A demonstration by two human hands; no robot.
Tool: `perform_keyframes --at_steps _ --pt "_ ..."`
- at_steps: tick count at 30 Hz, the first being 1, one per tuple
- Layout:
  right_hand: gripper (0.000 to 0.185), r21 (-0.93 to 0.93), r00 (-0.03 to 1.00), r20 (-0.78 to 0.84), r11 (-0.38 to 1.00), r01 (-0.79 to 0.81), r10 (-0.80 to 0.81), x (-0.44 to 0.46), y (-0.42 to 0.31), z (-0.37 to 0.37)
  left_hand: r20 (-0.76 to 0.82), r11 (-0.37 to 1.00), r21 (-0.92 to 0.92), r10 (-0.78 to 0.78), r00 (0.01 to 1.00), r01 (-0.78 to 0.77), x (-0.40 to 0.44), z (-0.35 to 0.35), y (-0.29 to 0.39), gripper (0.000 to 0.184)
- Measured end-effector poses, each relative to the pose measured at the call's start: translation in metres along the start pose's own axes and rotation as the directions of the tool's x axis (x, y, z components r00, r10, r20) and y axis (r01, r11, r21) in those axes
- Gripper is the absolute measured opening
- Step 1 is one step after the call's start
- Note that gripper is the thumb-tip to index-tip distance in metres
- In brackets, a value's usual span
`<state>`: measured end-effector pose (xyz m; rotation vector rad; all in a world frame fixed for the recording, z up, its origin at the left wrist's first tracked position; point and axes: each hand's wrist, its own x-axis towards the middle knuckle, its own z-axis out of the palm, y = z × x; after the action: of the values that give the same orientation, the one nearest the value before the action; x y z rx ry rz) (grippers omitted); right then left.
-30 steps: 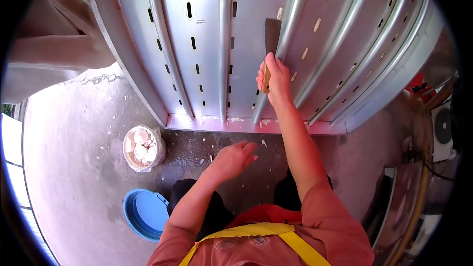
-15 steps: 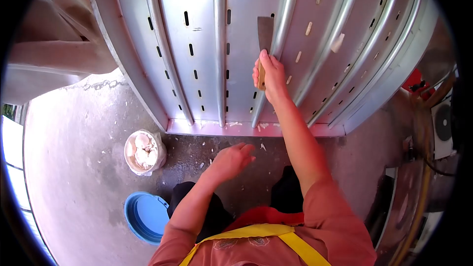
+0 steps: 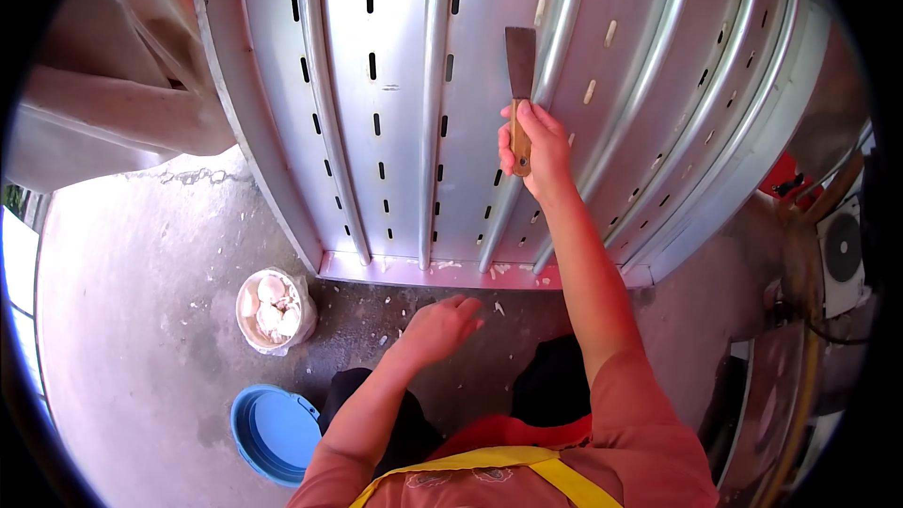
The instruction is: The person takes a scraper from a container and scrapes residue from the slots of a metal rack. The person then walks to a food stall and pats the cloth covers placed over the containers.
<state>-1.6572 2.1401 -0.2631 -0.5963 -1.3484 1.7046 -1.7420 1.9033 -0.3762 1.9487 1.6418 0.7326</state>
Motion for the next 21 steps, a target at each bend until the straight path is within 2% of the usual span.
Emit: perform_keyframes --at_steps 4,7,10,13,14,17,21 --pt "0.033 0.090 1.000 0.004 0.996 -0.015 0.015 0.000 -0.013 0.007 -0.001 0.999 -0.032 0.037 0.999 -0.037 -0.003 0.000 0.001 0.028" --pt "0.033 0.114 0.998 0.024 0.991 -0.065 0.062 -0.005 -0.015 0.008 0.005 0.998 0.037 0.045 0.999 -0.045 -0.002 0.004 -0.003 0.026" --pt "0.032 0.070 0.998 -0.028 0.996 0.055 -0.053 0.015 -0.035 0.021 -0.033 0.997 -0.003 0.082 0.996 -0.082 -0.004 0.004 -0.001 0.026" --pt "0.031 0.097 0.999 -0.043 0.995 0.034 -0.030 0.006 -0.026 0.017 -0.016 0.998 0.011 0.068 0.998 -0.068 -0.004 0.000 0.001 0.026" --pt "0.032 0.124 0.998 -0.054 0.992 -0.018 0.025 0.000 -0.015 0.013 -0.015 0.998 0.022 0.060 0.998 -0.060 -0.003 -0.002 0.000 0.026" --pt "0.034 0.058 0.996 -0.086 0.998 -0.008 0.013 -0.006 0.004 0.006 -0.011 0.999 0.027 0.037 0.999 -0.037 -0.004 -0.002 0.002 0.027" --pt "0.034 0.064 0.990 -0.046 0.989 0.136 -0.134 0.022 -0.046 0.023 -0.016 0.999 0.002 0.037 0.999 -0.037 -0.005 0.000 0.003 0.028"
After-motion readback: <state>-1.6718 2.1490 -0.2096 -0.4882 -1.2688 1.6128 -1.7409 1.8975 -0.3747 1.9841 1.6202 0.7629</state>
